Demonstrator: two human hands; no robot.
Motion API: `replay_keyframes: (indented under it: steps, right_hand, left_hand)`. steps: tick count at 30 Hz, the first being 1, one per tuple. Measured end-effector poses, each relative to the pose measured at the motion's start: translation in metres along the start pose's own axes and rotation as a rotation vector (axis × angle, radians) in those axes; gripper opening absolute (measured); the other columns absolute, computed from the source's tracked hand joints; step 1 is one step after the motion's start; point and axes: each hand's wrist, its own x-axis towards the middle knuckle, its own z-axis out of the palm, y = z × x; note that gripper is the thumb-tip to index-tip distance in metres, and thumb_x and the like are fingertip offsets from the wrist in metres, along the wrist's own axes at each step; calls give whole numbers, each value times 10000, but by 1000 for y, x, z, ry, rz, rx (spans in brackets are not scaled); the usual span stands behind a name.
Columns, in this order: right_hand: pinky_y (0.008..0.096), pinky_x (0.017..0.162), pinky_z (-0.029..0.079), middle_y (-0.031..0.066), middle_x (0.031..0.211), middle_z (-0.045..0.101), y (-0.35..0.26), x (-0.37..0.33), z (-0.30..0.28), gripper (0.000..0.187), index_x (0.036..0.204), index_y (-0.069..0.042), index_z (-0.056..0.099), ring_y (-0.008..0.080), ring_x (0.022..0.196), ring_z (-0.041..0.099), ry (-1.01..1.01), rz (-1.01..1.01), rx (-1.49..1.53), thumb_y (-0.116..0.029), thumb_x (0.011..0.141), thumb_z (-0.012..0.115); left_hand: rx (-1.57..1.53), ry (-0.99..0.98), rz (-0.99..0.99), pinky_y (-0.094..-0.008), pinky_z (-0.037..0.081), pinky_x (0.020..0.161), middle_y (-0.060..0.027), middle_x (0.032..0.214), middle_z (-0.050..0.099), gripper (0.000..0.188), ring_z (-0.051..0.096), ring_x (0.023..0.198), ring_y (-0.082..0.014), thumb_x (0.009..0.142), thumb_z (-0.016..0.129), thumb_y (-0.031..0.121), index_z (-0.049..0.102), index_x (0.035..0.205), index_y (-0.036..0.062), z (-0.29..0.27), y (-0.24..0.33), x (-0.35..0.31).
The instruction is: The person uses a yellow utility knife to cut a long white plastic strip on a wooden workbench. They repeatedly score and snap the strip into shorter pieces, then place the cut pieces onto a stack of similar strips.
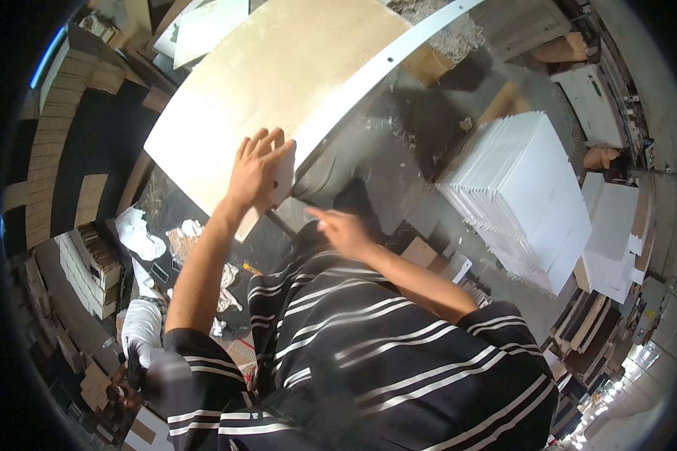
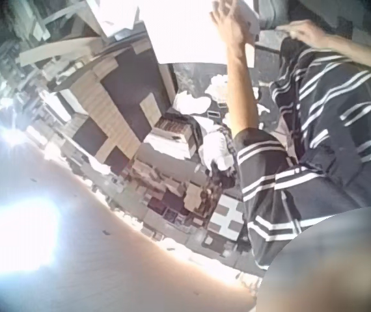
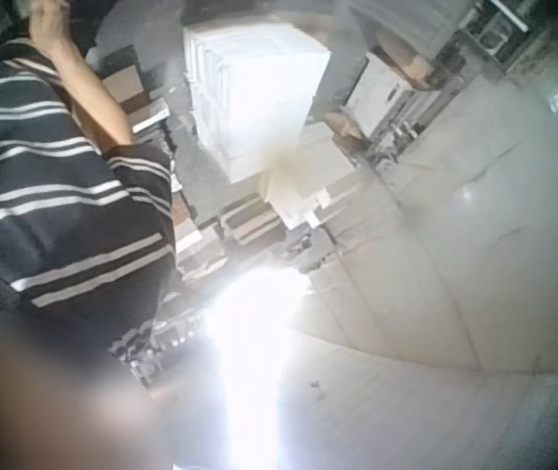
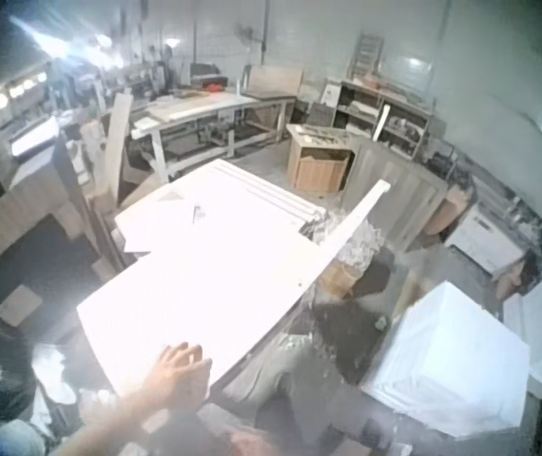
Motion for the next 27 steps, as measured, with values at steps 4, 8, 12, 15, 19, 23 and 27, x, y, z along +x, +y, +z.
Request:
replay_keyframes:
  steps: [4,8,12,15,19,23,27]
  right_hand:
    - [279,715,524,39,926,684,0,-3,-64,482,1532,-111,488,112,772,613,142,550,604,-121,1054,554]
    - [318,710,544,83,949,652,-5,5,-98,561,1585,-122,385,165,808,623,242,549,864,-75,1042,523]
    - [346,671,556,99,969,658,-12,11,-96,486,1519,-140,459,195,784,642,339,630,978,-141,1044,564]
    - [346,606,549,102,970,661,-11,8,-91,369,1376,-121,547,192,735,647,394,686,963,-219,1027,617]
    - [331,580,530,104,952,658,-5,4,-94,405,1380,-122,544,186,681,617,459,741,889,-230,1004,652]
    - [331,586,525,107,936,653,0,3,-95,370,1348,-117,553,182,666,600,379,773,880,-226,1007,647]
    - [335,624,533,104,953,652,0,7,-87,322,1330,-137,566,191,712,610,293,802,818,-235,1028,620]
  left_hand:
    - [9,103,-88,-594,216,1247,-87,1614,393,836,325,1503,-361,813,812,299,437,1557,224,2,37,-12]
    - [27,65,-147,-634,206,1224,-208,1648,310,856,257,1528,-440,829,675,44,292,1595,27,17,59,-14]
    - [-76,156,-115,-626,225,1217,-249,1613,350,792,289,1515,-447,810,568,-53,327,1563,-17,24,53,-14]
    - [-228,129,-106,-564,268,1221,-270,1582,389,760,338,1497,-416,814,653,29,395,1528,-11,14,39,-20]
    - [-364,143,-168,-510,375,1166,-247,1392,600,592,519,1358,-400,789,728,101,587,1350,-22,-13,20,-48]
    - [-217,192,-281,-459,544,880,-206,1085,735,372,688,1043,-398,840,733,156,682,1198,68,-39,1,-83]
    - [-283,331,-426,-453,549,693,-196,845,719,255,702,785,-403,877,730,189,679,1119,129,-44,-13,-115]
